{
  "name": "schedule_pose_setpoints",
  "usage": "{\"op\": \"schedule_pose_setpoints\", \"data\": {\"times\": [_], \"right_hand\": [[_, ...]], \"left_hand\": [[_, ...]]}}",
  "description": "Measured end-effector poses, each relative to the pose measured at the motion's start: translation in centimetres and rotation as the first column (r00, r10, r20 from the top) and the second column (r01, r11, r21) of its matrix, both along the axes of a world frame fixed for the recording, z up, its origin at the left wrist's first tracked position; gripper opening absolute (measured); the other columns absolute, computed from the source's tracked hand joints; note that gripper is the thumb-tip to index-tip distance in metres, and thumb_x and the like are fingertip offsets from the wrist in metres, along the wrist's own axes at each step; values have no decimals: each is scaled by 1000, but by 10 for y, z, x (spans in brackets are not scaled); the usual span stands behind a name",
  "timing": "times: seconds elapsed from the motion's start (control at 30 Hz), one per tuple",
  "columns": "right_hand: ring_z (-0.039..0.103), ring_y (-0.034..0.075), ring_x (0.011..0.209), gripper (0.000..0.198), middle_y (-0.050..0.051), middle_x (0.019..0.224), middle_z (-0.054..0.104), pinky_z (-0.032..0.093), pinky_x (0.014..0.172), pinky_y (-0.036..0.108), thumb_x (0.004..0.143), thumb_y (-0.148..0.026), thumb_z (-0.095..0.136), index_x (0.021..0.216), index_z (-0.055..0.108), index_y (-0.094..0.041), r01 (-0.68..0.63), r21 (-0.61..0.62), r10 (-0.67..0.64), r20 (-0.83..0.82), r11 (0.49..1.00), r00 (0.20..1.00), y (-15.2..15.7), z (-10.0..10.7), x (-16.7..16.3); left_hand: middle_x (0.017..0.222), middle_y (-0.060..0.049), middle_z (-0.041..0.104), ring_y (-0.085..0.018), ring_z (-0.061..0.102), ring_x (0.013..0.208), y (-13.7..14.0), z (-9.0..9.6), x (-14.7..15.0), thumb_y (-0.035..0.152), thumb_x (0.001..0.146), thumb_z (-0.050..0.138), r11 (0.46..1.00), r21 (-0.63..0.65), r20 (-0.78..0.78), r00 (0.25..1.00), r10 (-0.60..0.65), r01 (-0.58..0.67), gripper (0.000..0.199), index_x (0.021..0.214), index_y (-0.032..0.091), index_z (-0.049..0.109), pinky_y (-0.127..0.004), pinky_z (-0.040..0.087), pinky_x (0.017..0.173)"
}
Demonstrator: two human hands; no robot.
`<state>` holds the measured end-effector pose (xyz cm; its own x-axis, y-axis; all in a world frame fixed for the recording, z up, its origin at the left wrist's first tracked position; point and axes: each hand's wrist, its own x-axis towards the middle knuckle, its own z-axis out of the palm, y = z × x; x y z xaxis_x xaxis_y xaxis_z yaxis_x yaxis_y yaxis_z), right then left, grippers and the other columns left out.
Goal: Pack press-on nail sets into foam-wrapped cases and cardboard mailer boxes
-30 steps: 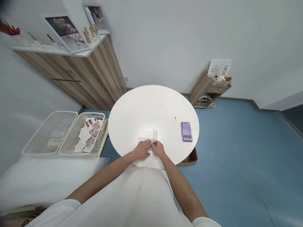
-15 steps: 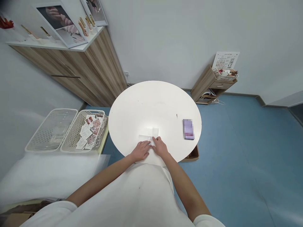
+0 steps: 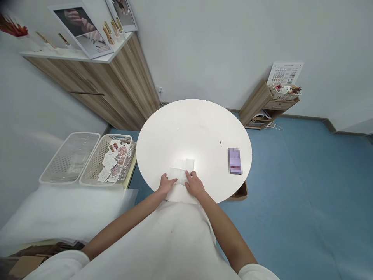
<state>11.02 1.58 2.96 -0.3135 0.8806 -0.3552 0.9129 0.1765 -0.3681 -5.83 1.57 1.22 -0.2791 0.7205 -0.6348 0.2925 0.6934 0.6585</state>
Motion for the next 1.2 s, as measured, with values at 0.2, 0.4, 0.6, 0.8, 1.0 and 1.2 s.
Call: {"op": "schedule_pose_setpoints", "data": {"times": [0.2,0.4,0.6,0.8,1.0,1.2], "right_hand": [[50,13,71,57,8,112,36,42,61,27,81,-30,42,133,20,-27,21,-42,-24,-67,999,997,-3,-3,2],[49,15,78,56,5,98,42,42,68,26,75,-25,49,129,33,-26,143,-95,-160,-204,985,966,0,-9,-8],[48,13,75,48,2,89,45,43,71,27,70,-15,45,118,46,-24,257,-220,-332,-452,941,828,3,-14,-5],[49,14,74,39,0,81,49,42,72,29,74,-25,43,113,47,-20,442,-210,-489,-418,872,766,7,-21,-11],[49,14,75,45,2,85,49,44,73,31,76,-19,40,121,38,-18,384,-164,-416,-436,908,798,5,-28,-11],[44,19,106,62,10,119,41,40,86,37,75,-13,37,134,18,-20,253,8,-231,-377,967,897,-11,-16,-1]], "left_hand": [[70,0,52,-10,50,55,6,4,-13,40,71,52,979,22,95,975,-202,201,30,91,17,50,-23,37,49],[55,4,46,-11,46,55,9,12,7,17,68,48,821,222,-165,850,-499,525,4,65,19,48,-22,35,52],[70,-2,55,-16,53,65,0,10,27,22,76,41,634,190,-366,654,-662,749,11,82,19,49,-27,39,56],[99,-7,52,-21,51,90,-22,10,14,33,75,48,454,261,-416,524,-744,852,38,110,19,46,-32,43,74],[113,-10,47,-22,44,105,-7,9,4,26,82,38,457,328,-572,559,-601,827,33,113,20,46,-37,38,87],[127,-9,41,-25,33,119,7,6,14,24,76,45,363,276,-632,453,-629,890,41,117,22,43,-41,30,94]]}}
